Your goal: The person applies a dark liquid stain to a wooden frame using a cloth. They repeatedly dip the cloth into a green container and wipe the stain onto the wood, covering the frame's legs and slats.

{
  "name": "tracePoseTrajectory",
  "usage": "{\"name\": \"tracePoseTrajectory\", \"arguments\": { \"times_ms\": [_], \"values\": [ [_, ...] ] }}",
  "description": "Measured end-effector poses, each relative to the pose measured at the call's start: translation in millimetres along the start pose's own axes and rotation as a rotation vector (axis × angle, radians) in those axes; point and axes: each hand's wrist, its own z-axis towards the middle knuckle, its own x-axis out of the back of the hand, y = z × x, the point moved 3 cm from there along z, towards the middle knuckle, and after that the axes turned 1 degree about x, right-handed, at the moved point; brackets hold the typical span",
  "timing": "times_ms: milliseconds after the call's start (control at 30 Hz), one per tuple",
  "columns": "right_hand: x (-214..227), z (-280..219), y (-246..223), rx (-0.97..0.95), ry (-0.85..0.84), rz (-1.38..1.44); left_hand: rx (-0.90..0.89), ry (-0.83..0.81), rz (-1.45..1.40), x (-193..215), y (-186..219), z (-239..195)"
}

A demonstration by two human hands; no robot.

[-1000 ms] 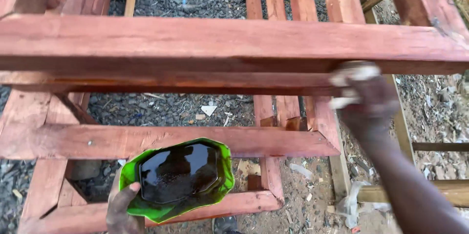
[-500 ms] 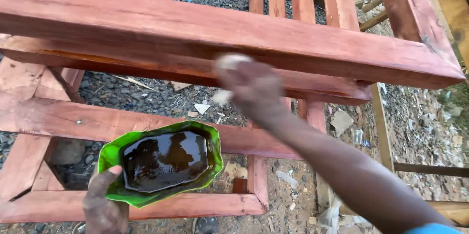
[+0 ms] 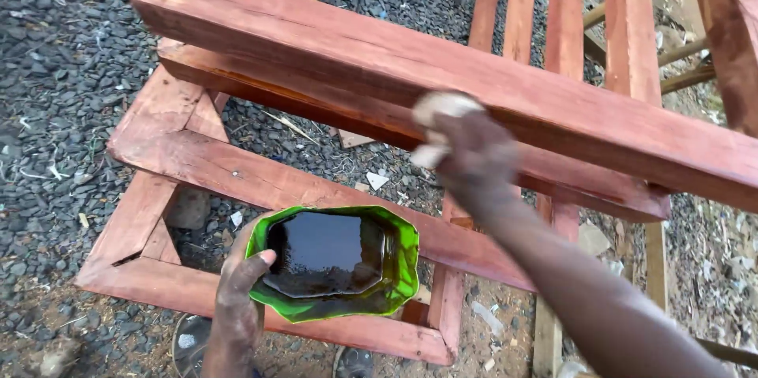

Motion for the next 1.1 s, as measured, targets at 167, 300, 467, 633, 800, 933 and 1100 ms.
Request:
{"name": "tracePoseTrajectory", "arguments": {
  "times_ms": [167,300,467,633,800,933,1100],
  "values": [
    [-37,68,-65,0.038,-0.214,-0.006,0.052,0.003,-0.030,2,12,-8],
    [12,-30,27,-0.112,-0.247,-0.199,0.061,0.007,-0.084,15,17,-10],
    [86,-108,101,-0.281,-0.110,-0.243,0.159,0.129,-0.152,26,44,-24],
    [-30,-12,8,-0.133,0.091,0.285,0.034,0.100,-0.051,47,40,-11],
    [4,117,-112,0.010,-0.324,0.644,-0.136,0.007,0.064,53,28,10],
    [63,106,-128,-0.143,-0.653,0.859,-0.201,-0.014,0.055,54,37,-3],
    [30,42,-163,-0.059,-1.097,0.523,-0.122,-0.003,0.285,51,52,-17]
  ]
}}
